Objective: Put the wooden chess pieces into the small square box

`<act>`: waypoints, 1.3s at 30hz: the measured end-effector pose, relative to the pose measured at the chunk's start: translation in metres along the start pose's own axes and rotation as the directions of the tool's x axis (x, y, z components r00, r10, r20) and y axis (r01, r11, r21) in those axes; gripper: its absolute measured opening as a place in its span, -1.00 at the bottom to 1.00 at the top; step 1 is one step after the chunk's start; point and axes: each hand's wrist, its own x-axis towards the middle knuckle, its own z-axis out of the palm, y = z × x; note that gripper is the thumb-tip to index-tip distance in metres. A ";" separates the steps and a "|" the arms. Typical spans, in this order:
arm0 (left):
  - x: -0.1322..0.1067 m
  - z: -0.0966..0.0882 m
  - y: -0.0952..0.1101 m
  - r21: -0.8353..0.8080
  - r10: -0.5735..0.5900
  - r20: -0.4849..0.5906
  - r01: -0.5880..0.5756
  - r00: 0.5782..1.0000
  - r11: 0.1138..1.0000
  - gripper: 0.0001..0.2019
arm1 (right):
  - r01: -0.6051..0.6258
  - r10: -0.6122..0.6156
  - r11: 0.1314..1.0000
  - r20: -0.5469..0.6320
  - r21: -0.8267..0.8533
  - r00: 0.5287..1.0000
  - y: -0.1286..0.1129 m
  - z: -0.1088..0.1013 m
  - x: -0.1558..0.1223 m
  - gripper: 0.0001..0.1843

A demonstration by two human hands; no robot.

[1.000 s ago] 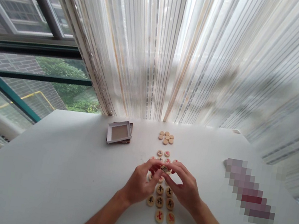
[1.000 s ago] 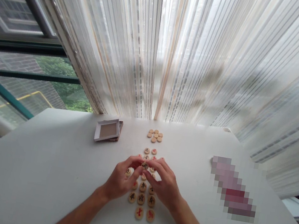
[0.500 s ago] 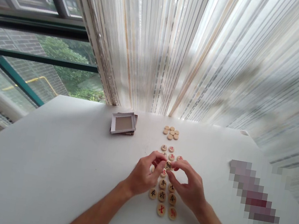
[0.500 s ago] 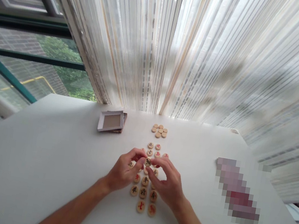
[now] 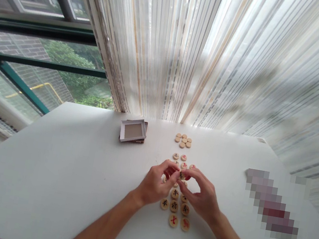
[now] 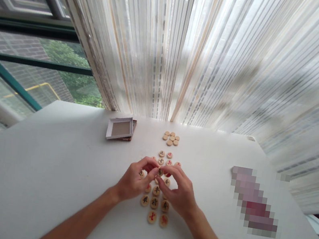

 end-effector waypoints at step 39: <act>-0.002 0.000 0.001 0.039 -0.012 0.045 0.010 0.999 0.999 -0.80 | -0.093 0.093 0.993 0.011 0.073 0.996 -0.004 -0.001 0.000 -0.77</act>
